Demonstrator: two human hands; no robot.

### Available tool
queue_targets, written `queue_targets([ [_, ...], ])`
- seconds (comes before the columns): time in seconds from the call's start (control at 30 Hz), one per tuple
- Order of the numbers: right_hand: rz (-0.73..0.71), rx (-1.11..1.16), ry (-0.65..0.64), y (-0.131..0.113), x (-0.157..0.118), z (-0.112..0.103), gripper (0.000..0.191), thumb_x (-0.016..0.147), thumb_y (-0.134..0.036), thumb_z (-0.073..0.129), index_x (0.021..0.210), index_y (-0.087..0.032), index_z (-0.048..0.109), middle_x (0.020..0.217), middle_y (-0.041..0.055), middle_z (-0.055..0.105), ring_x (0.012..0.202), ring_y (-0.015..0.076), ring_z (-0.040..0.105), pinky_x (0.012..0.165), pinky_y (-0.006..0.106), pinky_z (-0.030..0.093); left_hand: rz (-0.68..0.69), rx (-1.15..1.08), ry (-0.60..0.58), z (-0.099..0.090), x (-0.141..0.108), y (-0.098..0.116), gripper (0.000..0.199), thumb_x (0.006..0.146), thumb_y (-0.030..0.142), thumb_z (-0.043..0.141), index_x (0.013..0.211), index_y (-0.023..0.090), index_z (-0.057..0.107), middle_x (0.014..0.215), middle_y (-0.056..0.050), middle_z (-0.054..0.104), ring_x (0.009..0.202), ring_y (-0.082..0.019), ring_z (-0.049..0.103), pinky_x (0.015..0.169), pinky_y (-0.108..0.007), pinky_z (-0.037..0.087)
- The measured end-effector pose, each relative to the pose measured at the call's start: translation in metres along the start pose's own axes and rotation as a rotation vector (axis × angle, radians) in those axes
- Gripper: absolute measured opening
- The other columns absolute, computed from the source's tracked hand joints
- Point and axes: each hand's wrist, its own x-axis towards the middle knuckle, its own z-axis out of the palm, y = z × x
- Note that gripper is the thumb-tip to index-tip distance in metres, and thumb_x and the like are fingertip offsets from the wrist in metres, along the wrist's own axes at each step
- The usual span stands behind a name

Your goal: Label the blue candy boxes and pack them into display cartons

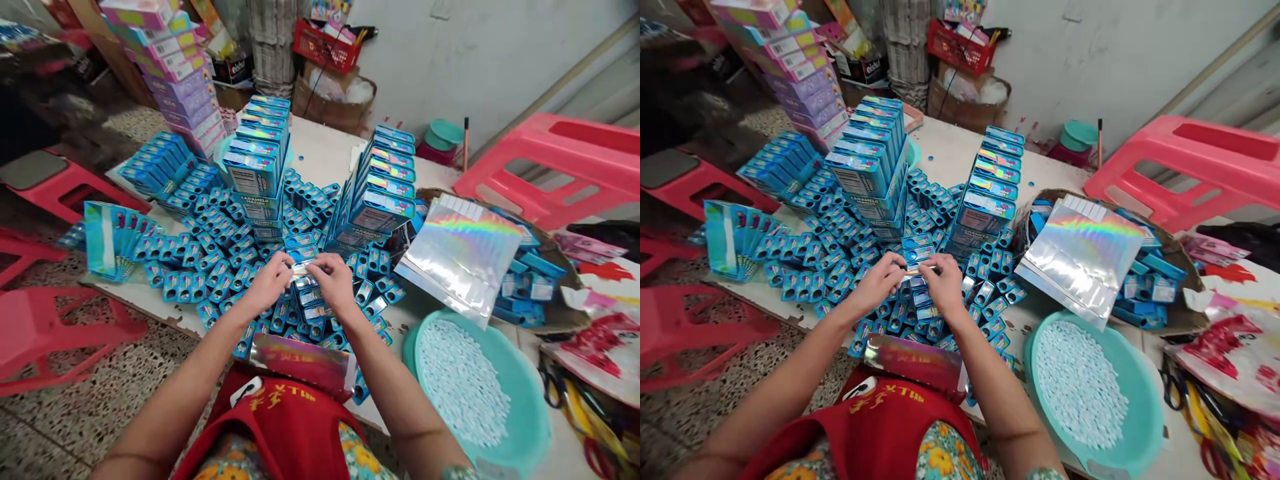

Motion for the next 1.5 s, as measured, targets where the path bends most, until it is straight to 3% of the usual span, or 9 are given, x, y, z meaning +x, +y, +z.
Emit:
queue_targets([
  [0.17, -0.080, -0.233, 0.061, 0.012, 0.040, 0.037, 0.012, 0.077, -0.025, 0.060, 0.069, -0.019, 0.068, 0.102, 0.0097, 0.061, 0.102, 0.0246, 0.054, 0.093, 0.043, 0.040, 0.096, 0.255, 0.106, -0.022, 0.040, -0.024, 0.020, 0.085, 0.025, 0.035, 0.102, 0.020, 0.045, 0.063, 0.005, 0.050, 0.059, -0.012, 0.048, 0.060, -0.024, 0.038],
  [0.33, -0.080, -0.291, 0.059, 0.022, 0.044, 0.046, 0.010, 0.077, -0.018, 0.054, 0.075, -0.018, 0.064, 0.105, 0.0103, 0.059, 0.099, 0.0228, 0.055, 0.092, 0.038, 0.041, 0.064, 0.295, 0.165, -0.007, 0.058, -0.044, 0.022, 0.088, 0.024, 0.031, 0.106, 0.018, 0.042, 0.070, 0.000, 0.055, 0.063, -0.015, 0.052, 0.062, -0.027, 0.040],
  [0.47, -0.083, -0.291, 0.093, 0.023, 0.044, 0.043, 0.024, 0.074, -0.018, 0.056, 0.097, -0.018, 0.059, 0.101, 0.0088, 0.057, 0.097, 0.0224, 0.054, 0.088, 0.037, 0.043, -0.039, 0.385, 0.292, 0.010, 0.056, -0.056, 0.028, 0.090, 0.027, 0.031, 0.116, 0.018, 0.037, 0.079, -0.005, 0.061, 0.072, -0.021, 0.059, 0.066, -0.031, 0.042],
  [0.63, -0.110, -0.318, 0.071, 0.021, 0.041, 0.040, 0.021, 0.076, -0.014, 0.050, 0.095, -0.018, 0.058, 0.099, 0.0079, 0.056, 0.095, 0.0217, 0.054, 0.086, 0.036, 0.043, -0.086, 0.452, 0.497, 0.025, 0.031, -0.056, 0.031, 0.091, 0.023, 0.028, 0.119, 0.019, 0.043, 0.109, -0.011, 0.061, 0.101, -0.022, 0.058, 0.083, -0.034, 0.044],
  [0.83, -0.075, -0.488, 0.035, 0.017, 0.044, 0.047, 0.022, 0.082, -0.014, 0.046, 0.096, -0.019, 0.061, 0.099, 0.0093, 0.055, 0.095, 0.0238, 0.053, 0.085, 0.039, 0.043, -0.035, 0.787, 0.221, 0.048, 0.008, -0.047, 0.061, 0.079, 0.008, 0.039, 0.139, 0.013, 0.030, 0.146, -0.017, 0.032, 0.121, -0.029, 0.043, 0.094, -0.042, 0.039],
  [0.97, -0.193, -0.442, 0.021, 0.008, 0.028, 0.021, 0.028, 0.084, -0.012, 0.045, 0.107, -0.019, 0.060, 0.111, 0.0102, 0.054, 0.106, 0.0227, 0.051, 0.092, 0.039, 0.043, -0.014, 0.896, 0.142, 0.039, -0.015, -0.053, 0.032, 0.086, 0.017, 0.038, 0.111, 0.014, 0.059, 0.123, -0.016, 0.056, 0.110, -0.032, 0.049, 0.088, -0.045, 0.039],
  [1.1, -0.296, -0.330, 0.026, 0.009, -0.039, -0.029, 0.027, 0.089, -0.015, 0.044, 0.109, -0.024, 0.058, 0.108, 0.0070, 0.059, 0.106, 0.0206, 0.054, 0.092, 0.039, 0.044, 0.106, 0.804, -0.039, 0.044, -0.057, -0.063, 0.037, 0.094, 0.031, 0.033, 0.084, 0.018, 0.066, 0.089, -0.010, 0.068, 0.091, -0.024, 0.058, 0.084, -0.039, 0.039],
  [1.23, -0.241, -0.394, 0.012, 0.038, -0.130, -0.065, 0.026, 0.087, -0.014, 0.050, 0.109, -0.025, 0.058, 0.103, 0.0076, 0.060, 0.099, 0.0211, 0.056, 0.084, 0.039, 0.048, 0.295, 0.686, -0.287, 0.081, -0.074, -0.064, 0.034, 0.091, 0.041, 0.042, 0.111, 0.021, 0.061, 0.102, -0.007, 0.068, 0.096, -0.022, 0.059, 0.088, -0.036, 0.039],
  [1.5, -0.177, -0.840, -0.112, 0.084, -0.201, -0.069, 0.038, 0.087, -0.021, 0.053, 0.126, -0.021, 0.051, 0.124, 0.0117, 0.055, 0.115, 0.0276, 0.046, 0.094, 0.047, 0.040, 0.277, 0.761, -0.528, 0.124, -0.044, -0.046, 0.036, 0.094, 0.033, 0.033, 0.086, 0.020, 0.065, 0.087, -0.006, 0.070, 0.081, -0.019, 0.064, 0.072, -0.027, 0.042],
])
